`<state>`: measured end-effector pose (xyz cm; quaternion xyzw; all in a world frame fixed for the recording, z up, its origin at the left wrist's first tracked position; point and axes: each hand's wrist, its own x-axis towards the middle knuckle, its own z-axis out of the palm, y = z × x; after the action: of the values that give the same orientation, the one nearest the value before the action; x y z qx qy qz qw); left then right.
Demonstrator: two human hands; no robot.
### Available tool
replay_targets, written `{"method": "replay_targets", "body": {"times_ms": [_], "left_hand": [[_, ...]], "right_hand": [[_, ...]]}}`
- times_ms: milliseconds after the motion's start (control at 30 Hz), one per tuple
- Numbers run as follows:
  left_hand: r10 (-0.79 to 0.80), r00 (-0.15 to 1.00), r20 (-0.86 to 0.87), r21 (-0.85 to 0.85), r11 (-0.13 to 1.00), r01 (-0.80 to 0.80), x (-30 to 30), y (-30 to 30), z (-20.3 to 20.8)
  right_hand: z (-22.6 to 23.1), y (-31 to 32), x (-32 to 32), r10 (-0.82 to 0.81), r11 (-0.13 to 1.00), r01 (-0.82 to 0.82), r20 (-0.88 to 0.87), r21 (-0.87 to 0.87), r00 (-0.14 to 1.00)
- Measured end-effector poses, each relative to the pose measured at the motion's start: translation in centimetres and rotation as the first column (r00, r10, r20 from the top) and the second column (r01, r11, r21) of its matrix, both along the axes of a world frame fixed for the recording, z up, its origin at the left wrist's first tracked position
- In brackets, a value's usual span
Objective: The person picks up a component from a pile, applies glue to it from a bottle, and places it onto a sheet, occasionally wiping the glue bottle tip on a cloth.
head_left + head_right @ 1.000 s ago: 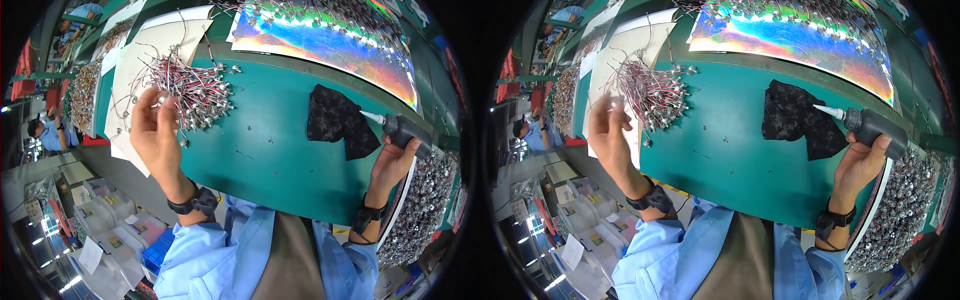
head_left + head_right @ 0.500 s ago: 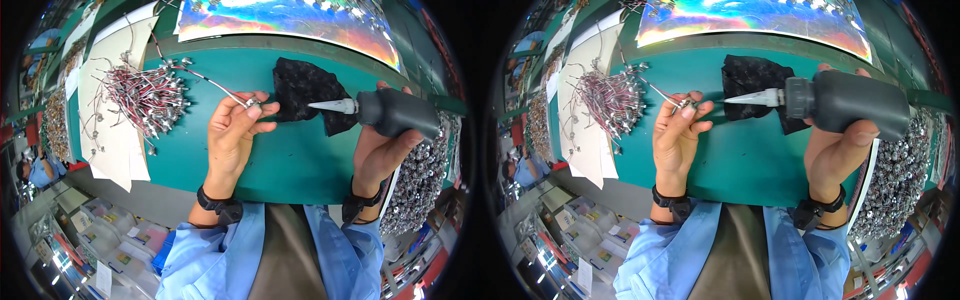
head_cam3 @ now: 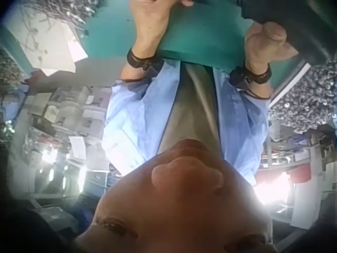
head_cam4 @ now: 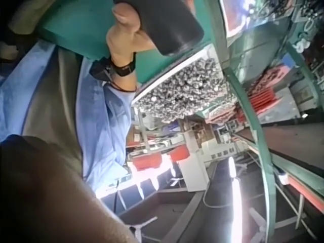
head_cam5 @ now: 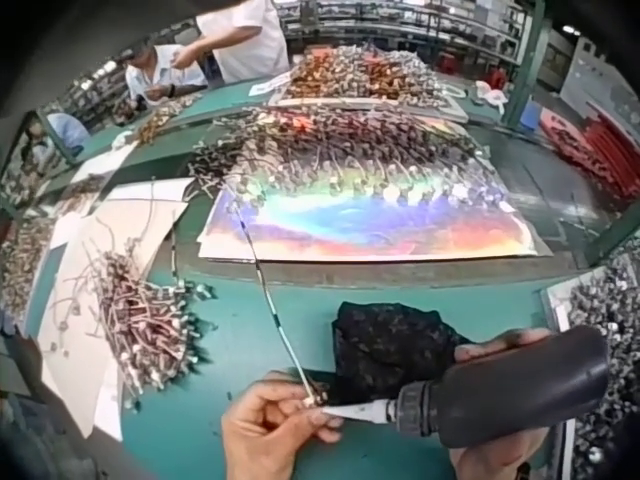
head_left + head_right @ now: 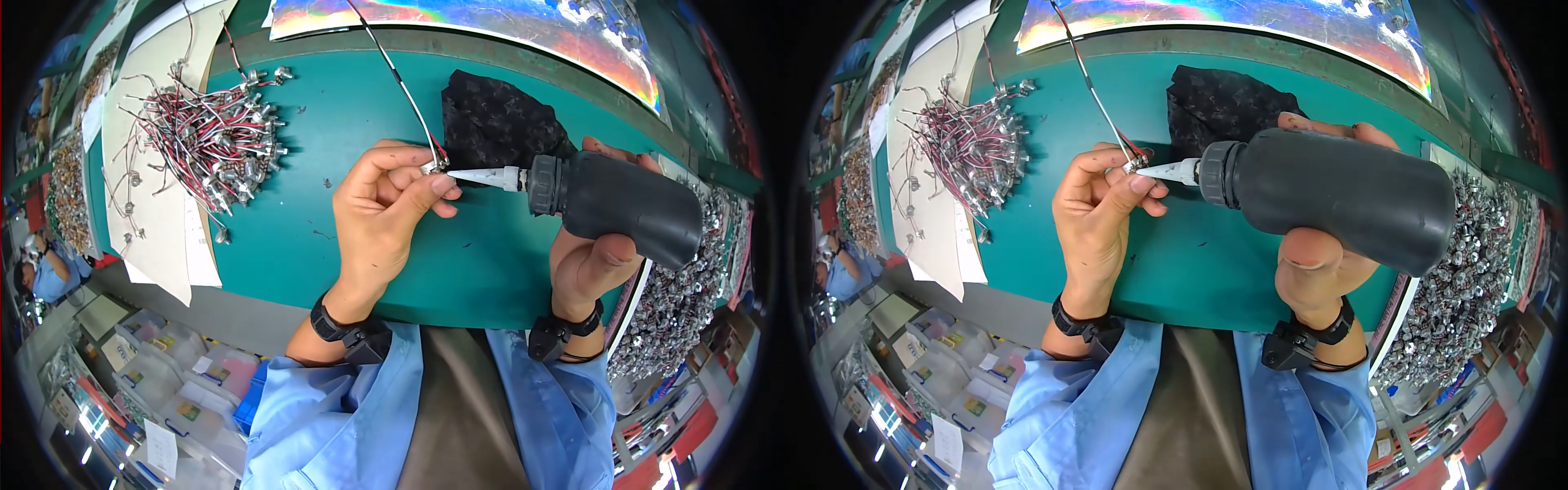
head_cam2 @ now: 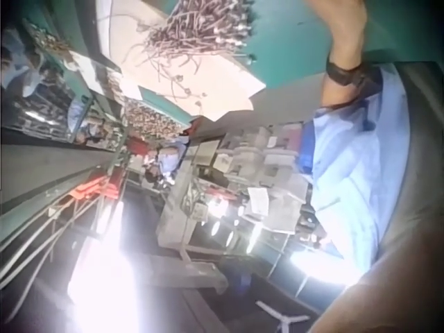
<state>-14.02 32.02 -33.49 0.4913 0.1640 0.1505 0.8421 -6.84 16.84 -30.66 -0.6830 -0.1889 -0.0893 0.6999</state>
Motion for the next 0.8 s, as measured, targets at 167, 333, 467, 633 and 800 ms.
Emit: {"method": "replay_targets", "body": {"times_ms": [167,333,467,633,800], "left_hand": [[0.010,1.000,0.029,-0.006,1.000,-0.010,-0.03,-0.03,0.03],[0.008,0.999,0.049,-0.005,1.000,-0.008,0.02,-0.08,-0.11],[-0.001,0.999,0.043,0.004,1.000,0.001,0.03,-0.07,-0.01],[-0.006,0.999,0.050,0.001,1.000,0.006,0.00,-0.06,-0.04],[-0.007,0.998,0.055,0.001,1.000,0.007,0.01,-0.03,-0.01]], "right_hand": [[-0.09,0.26,-0.01,-0.008,1.000,0.008,0.007,0.018,1.000],[-0.20,0.45,0.00,-0.007,1.000,0.007,0.029,0.013,1.000],[-0.39,0.41,0.05,-0.002,1.000,0.002,0.056,0.001,0.998],[-0.39,0.16,0.03,-0.001,0.999,0.003,0.063,-0.032,0.998],[-0.26,0.21,0.01,-0.001,0.999,0.003,0.063,-0.033,0.998]]}}
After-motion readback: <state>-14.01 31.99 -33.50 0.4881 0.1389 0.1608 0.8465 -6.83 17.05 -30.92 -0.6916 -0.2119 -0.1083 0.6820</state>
